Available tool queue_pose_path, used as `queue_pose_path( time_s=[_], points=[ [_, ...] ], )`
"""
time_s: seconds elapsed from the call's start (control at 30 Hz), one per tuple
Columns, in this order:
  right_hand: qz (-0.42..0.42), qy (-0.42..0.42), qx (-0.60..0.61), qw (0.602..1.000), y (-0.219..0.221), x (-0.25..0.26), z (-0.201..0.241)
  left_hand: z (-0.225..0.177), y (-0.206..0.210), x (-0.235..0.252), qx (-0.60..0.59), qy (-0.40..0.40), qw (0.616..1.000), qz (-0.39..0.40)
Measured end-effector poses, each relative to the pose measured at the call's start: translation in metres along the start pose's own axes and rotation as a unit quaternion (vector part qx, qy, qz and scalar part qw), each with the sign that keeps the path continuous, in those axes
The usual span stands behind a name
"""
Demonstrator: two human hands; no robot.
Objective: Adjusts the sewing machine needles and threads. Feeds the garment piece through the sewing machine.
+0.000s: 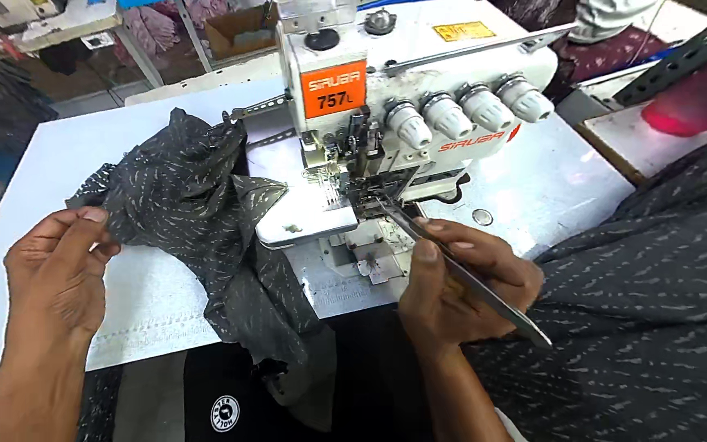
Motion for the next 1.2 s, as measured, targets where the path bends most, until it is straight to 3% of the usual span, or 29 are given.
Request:
queue_pose_path(
  time_s=[0.17,0.3,0.43,0.57,0.63,0.77,1.0,1.2],
  points=[
    [0.137,-0.026,-0.029,0.990,0.022,-0.017,0.041,-0.009,0.012,0.023,-0.075,0.034,0.996,0.028],
    [0.257,-0.047,0.041,0.964,0.041,-0.051,0.066,-0.028,0.017,0.027,-0.175,0.152,0.953,0.197],
    [0.286,-0.038,0.056,0.956,0.041,-0.065,0.069,-0.021,0.008,0.002,-0.141,0.227,0.911,0.313],
    [0.292,0.014,0.063,0.954,0.044,-0.064,0.062,0.005,0.002,-0.007,-0.117,0.217,0.904,0.351],
    [0.289,0.023,0.064,0.955,0.048,-0.062,0.060,0.016,0.001,-0.004,-0.105,0.203,0.918,0.325],
    [0.270,0.014,0.041,0.962,0.058,-0.056,0.063,0.023,0.002,0.019,-0.082,0.152,0.971,0.165],
    [0.190,0.006,-0.076,0.979,0.041,-0.025,0.067,0.016,-0.007,0.053,-0.069,0.101,0.991,0.057],
    [0.122,-0.026,-0.103,0.987,0.028,-0.003,0.055,0.034,0.006,0.087,0.151,0.082,0.985,0.002]
  ],
)
Point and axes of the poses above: each hand's wrist, its own x-axis towards the middle knuckle, its own y-axis out of the palm, z = x × y, the point moved 8 cm from there along x, towards the middle knuckle, and after that the axes turned 2 degrees about x, right-handed, at the moved point
